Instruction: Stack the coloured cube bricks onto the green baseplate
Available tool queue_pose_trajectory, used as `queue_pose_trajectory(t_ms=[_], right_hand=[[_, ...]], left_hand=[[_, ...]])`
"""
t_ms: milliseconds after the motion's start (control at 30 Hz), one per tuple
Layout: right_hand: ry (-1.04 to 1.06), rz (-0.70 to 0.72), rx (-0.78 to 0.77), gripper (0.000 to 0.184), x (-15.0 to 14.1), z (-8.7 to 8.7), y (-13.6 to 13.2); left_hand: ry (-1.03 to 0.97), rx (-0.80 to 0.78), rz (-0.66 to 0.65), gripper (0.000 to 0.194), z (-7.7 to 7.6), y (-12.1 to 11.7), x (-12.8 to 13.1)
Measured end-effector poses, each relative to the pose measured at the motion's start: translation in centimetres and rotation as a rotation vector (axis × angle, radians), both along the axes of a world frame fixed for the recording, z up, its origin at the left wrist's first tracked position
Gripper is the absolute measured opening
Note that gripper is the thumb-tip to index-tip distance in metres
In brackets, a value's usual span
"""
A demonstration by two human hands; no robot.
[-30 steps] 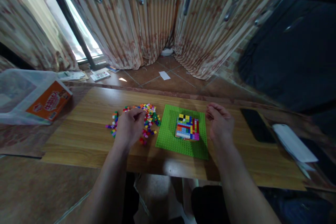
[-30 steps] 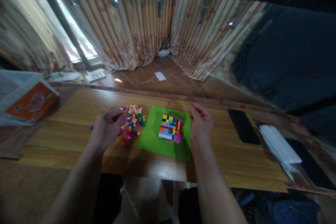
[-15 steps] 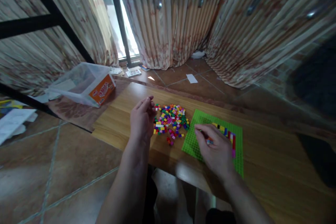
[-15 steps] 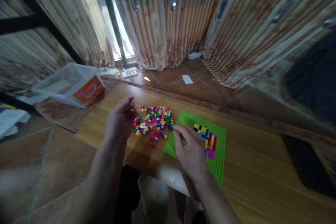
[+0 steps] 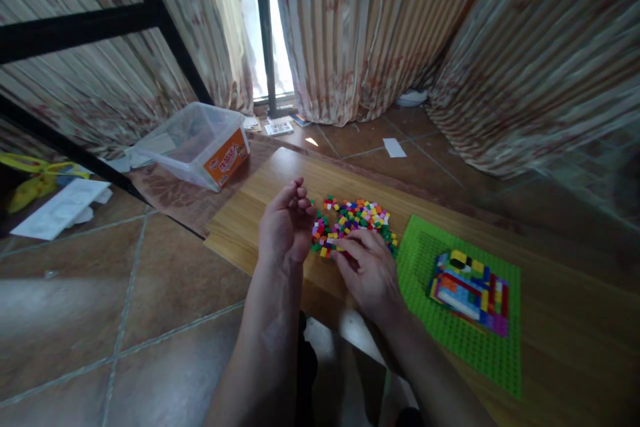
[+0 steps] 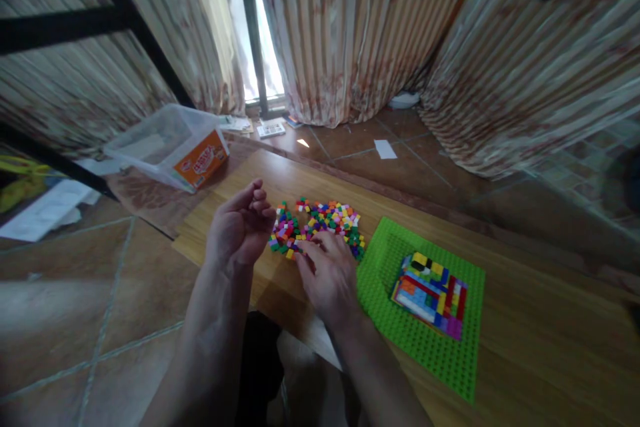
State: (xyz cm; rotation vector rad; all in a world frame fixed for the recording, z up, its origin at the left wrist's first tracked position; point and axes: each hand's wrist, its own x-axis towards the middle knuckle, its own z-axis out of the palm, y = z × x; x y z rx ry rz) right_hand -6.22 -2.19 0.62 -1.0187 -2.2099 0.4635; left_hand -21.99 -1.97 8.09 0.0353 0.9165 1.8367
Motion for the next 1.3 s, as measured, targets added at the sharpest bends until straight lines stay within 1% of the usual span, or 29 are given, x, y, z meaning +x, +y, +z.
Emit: queue_pose_trajectory(t_ms=[100,200,300,400,500,567,667,833,933,1133,1200,1300], right_hand=[[-0.054,0.005,0.029,0.014,-1.0,-0.4,-0.2],[-0.093,0.013,0.043,0.013,-1.2,-0.7,-0.4],[-0.102,0.014,0.049,0.015,-0.6,-0.7,-0.3],[-0.136,0.001,0.044,0.017,0.6,-0.5,0.1],[-0.181,-0.057,0.05,0.016,1.6,-0.2,0.4],[-0.185,-0.101,0.063,0.016,1.8,0.0,0.6],[-0.156,-0.131,0.079,0.016,1.1,0.2,0.7],[-0.16,-0.094,0.073,0.016,-0.9,-0.2,0.4],[-0.174,-0.081,0.066,0.018,-1.4,-0.5,0.2],[-0.218,-0.083,0.019,0.024,-0.2,0.0,0.4],[-0.251,-0.106,0.012,0.026,0.3,0.2,0.5],[-0.269,-0.154,0.02,0.024,0.6,0.2,0.7]], left_hand=[[-0.013,0.008,-0.016,0.002,0.0,-0.1,-0.2],[-0.038,0.011,-0.025,0.005,0.1,-0.3,-0.3],[-0.028,0.01,-0.037,0.004,0.1,-0.4,-0.4],[-0.012,0.008,-0.042,0.003,0.1,-0.6,-0.7],[-0.014,0.004,-0.034,0.004,0.1,-0.8,-1.1],[-0.028,-0.001,-0.021,0.005,0.2,-0.8,-1.2],[-0.053,-0.011,-0.011,0.006,0.3,-0.8,-1.2],[-0.063,0.002,-0.023,0.006,0.5,-0.9,-1.0],[-0.067,0.002,-0.026,0.006,0.5,-0.9,-1.0],[-0.07,-0.004,-0.017,0.007,0.5,-1.0,-1.4],[-0.072,-0.006,-0.012,0.007,0.5,-1.1,-1.5],[-0.056,-0.006,-0.014,0.006,0.5,-1.2,-1.6]])
